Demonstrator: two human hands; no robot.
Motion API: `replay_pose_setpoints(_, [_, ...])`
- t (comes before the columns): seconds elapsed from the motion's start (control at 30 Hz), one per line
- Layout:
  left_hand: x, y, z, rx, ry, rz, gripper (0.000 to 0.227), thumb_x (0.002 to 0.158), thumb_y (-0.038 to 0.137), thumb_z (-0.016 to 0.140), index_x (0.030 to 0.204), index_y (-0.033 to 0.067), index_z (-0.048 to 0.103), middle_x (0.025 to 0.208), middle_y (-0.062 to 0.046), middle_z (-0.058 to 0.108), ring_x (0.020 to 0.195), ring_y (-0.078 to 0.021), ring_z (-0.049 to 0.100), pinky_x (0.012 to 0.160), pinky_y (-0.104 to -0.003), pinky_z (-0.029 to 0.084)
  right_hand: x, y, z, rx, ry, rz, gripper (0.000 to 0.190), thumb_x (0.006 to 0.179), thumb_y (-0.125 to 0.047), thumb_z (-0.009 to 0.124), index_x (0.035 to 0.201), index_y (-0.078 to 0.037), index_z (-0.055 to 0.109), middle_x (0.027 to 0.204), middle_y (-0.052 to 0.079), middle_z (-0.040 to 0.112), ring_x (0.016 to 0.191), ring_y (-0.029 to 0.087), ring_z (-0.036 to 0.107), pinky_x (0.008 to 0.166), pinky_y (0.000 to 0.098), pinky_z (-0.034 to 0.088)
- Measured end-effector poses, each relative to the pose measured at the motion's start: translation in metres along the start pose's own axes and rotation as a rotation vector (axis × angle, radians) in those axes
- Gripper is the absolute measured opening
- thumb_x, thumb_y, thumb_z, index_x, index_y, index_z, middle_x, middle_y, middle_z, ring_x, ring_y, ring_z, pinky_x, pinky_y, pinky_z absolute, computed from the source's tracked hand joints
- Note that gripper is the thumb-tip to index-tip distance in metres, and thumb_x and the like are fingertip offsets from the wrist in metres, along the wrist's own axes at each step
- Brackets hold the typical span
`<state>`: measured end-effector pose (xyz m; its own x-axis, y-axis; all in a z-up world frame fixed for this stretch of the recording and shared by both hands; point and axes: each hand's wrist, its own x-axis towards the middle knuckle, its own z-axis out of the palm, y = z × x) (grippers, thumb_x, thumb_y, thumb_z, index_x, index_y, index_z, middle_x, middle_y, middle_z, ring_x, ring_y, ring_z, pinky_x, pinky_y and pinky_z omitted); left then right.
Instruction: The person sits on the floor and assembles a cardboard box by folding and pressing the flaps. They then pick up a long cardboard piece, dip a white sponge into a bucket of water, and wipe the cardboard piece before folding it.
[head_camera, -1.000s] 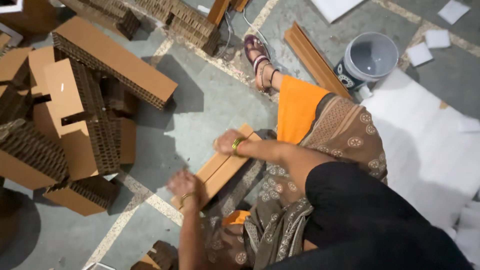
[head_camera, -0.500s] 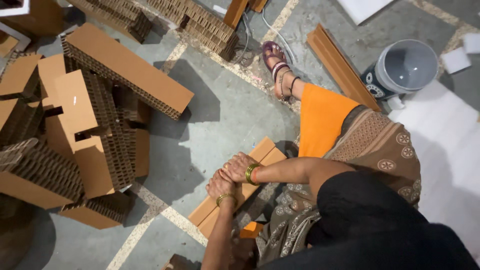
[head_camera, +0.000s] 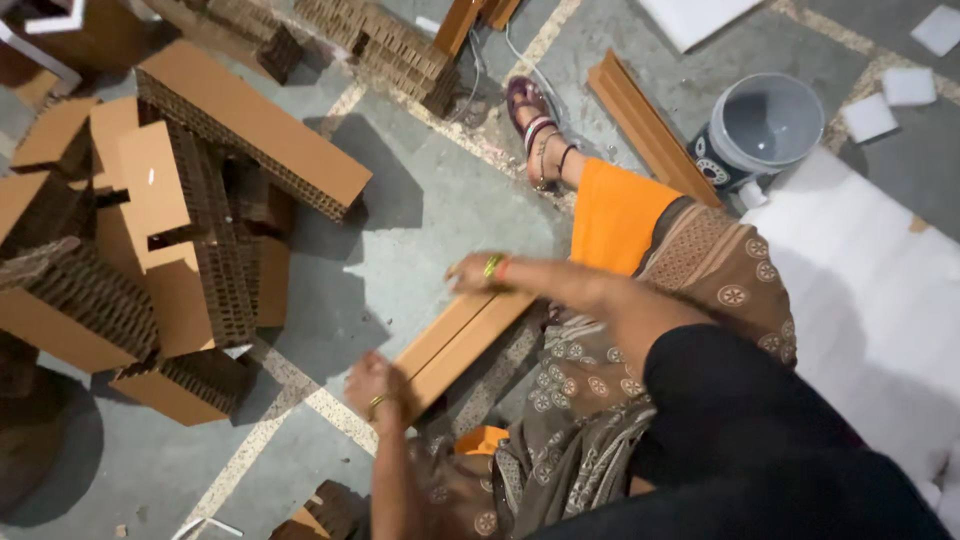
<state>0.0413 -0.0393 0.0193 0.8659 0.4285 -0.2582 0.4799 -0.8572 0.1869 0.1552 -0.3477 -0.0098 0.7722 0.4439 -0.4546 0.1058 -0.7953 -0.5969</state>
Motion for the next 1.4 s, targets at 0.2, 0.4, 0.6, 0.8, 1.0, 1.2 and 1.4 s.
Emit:
replay_pose_setpoints(0.2, [0.031,-0.064,0.028,-0.743,0.152,-0.052,0.039,0.103,0.039,0.06,0.111,0.0026,0.071,0.1,-0.015,0.075,0.084,-0.0262,0.071,0.078,-0.04,0.055,-0.005,0.062,0.007,0.48,0.376,-0.105,0.061,0.089,-0.054,0.066,0.139,-0.021,0.054,0.103,0.005,0.077,0.094,0.023,0.074,0.084,0.0369,0.057])
replay_pose_setpoints(0.4, [0.038,-0.079,0.058,-1.043,-0.038,-0.239,0.041,0.105,0.039,0.059,0.111,0.0009,0.071,0.092,-0.013,0.074,0.08,-0.0203,0.069,0.075,-0.034,0.056,-0.015,0.06,0.014,0.114,0.575,-0.039,0.039,0.1,-0.045,0.062,0.129,-0.02,0.065,0.1,0.009,0.073,0.093,0.029,0.07,0.086,0.0428,0.054])
replay_pose_setpoints(0.6, [0.032,-0.077,0.042,-0.788,-0.076,-0.248,0.048,0.102,0.046,0.057,0.106,0.0019,0.076,0.085,-0.01,0.077,0.079,-0.019,0.072,0.075,-0.032,0.054,-0.017,0.056,0.01,0.095,0.558,0.024,0.031,0.102,-0.04,0.056,0.116,-0.018,0.072,0.107,0.009,0.075,0.104,0.031,0.068,0.092,0.0432,0.052])
replay_pose_setpoints(0.8, [0.028,-0.054,0.017,-0.862,-0.065,-0.249,0.054,0.101,0.05,0.054,0.113,0.001,0.074,0.094,-0.013,0.078,0.089,-0.0231,0.072,0.083,-0.035,0.055,-0.02,0.041,-0.004,0.056,0.478,0.103,0.038,0.099,-0.047,0.057,0.116,-0.018,0.074,0.108,0.01,0.076,0.109,0.031,0.068,0.096,0.0434,0.051])
replay_pose_setpoints(1.0, [0.015,-0.079,0.014,-0.982,-0.16,0.092,0.051,0.105,0.045,0.054,0.127,-0.0001,0.065,0.118,-0.018,0.071,0.106,-0.0242,0.065,0.095,-0.038,0.049,0.003,0.063,-0.004,0.273,0.29,0.098,0.053,0.093,-0.054,0.064,0.134,-0.02,0.064,0.111,0.012,0.072,0.105,0.028,0.069,0.093,0.0392,0.052])
replay_pose_setpoints(1.2, [0.013,-0.085,0.041,-1.482,-0.135,0.001,0.045,0.107,0.036,0.053,0.124,-0.0048,0.061,0.116,-0.017,0.068,0.107,-0.0249,0.064,0.097,-0.038,0.049,0.004,0.07,0.021,0.44,0.507,0.031,0.049,0.091,-0.047,0.068,0.131,-0.019,0.065,0.086,0.008,0.074,0.082,0.021,0.071,0.077,0.0334,0.056])
replay_pose_setpoints(1.4, [0.017,-0.093,0.054,-1.251,-0.059,-0.109,0.043,0.106,0.033,0.05,0.103,-0.0036,0.07,0.097,-0.017,0.074,0.09,-0.0244,0.069,0.087,-0.037,0.054,-0.012,0.051,0.009,0.27,0.553,0.124,0.035,0.095,-0.041,0.069,0.12,-0.017,0.07,0.082,0.008,0.073,0.076,0.022,0.069,0.072,0.0366,0.055])
